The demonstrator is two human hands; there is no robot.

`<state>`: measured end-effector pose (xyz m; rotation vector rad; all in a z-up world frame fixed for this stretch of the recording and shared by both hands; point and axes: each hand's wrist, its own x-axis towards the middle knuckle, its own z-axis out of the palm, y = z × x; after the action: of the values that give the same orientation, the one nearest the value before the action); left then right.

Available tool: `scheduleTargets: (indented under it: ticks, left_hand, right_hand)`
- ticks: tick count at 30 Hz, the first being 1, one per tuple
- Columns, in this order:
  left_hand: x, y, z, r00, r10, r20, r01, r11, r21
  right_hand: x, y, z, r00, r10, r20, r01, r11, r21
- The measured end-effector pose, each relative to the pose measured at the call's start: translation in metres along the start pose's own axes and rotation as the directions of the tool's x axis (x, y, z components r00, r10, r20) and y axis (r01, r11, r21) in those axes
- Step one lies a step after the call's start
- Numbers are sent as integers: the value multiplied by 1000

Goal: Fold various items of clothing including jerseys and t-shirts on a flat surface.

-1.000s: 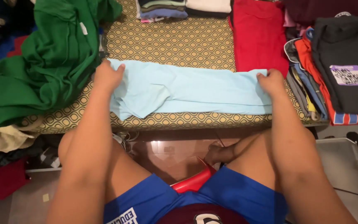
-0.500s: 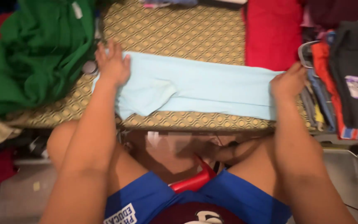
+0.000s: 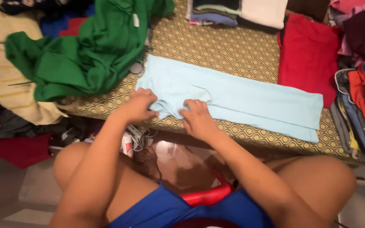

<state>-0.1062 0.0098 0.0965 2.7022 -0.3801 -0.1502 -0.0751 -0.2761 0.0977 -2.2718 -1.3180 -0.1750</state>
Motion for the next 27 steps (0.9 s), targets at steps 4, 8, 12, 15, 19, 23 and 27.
scheduleTargets:
  ticks: [4, 8, 12, 15, 19, 23, 27]
  left_hand:
    - [-10, -7, 1, 978, 131, -162, -174, 942, -286]
    - [52, -45, 56, 965, -205, -163, -46, 479, -876]
    - [84, -21, 46, 872, -479, -106, -2, 213, -977]
    - [97, -21, 48, 850, -505, -152, 106, 444, -890]
    - [109, -28, 53, 864, -388, -320, 149, 806, -573]
    - [114, 0, 67, 838, -166, -519, 44, 970, -239]
    - [117, 9, 86, 932, -30, -362, 6, 998, -67]
  right_hand:
    - [2, 19, 11, 998, 38, -42, -30, 984, 178]
    - [5, 95, 31, 895, 443, 55, -309, 526, 792]
    - [46, 110, 22, 507, 860, 54, -504, 245, 828]
    - [48, 128, 39, 438, 895, 83, -629, 240, 739]
    - [31, 152, 55, 465, 871, -160, -680, 467, 565]
    - [41, 91, 41, 759, 473, -448, -452, 877, 162]
    - [32, 76, 60, 893, 436, -114, -448, 886, -116]
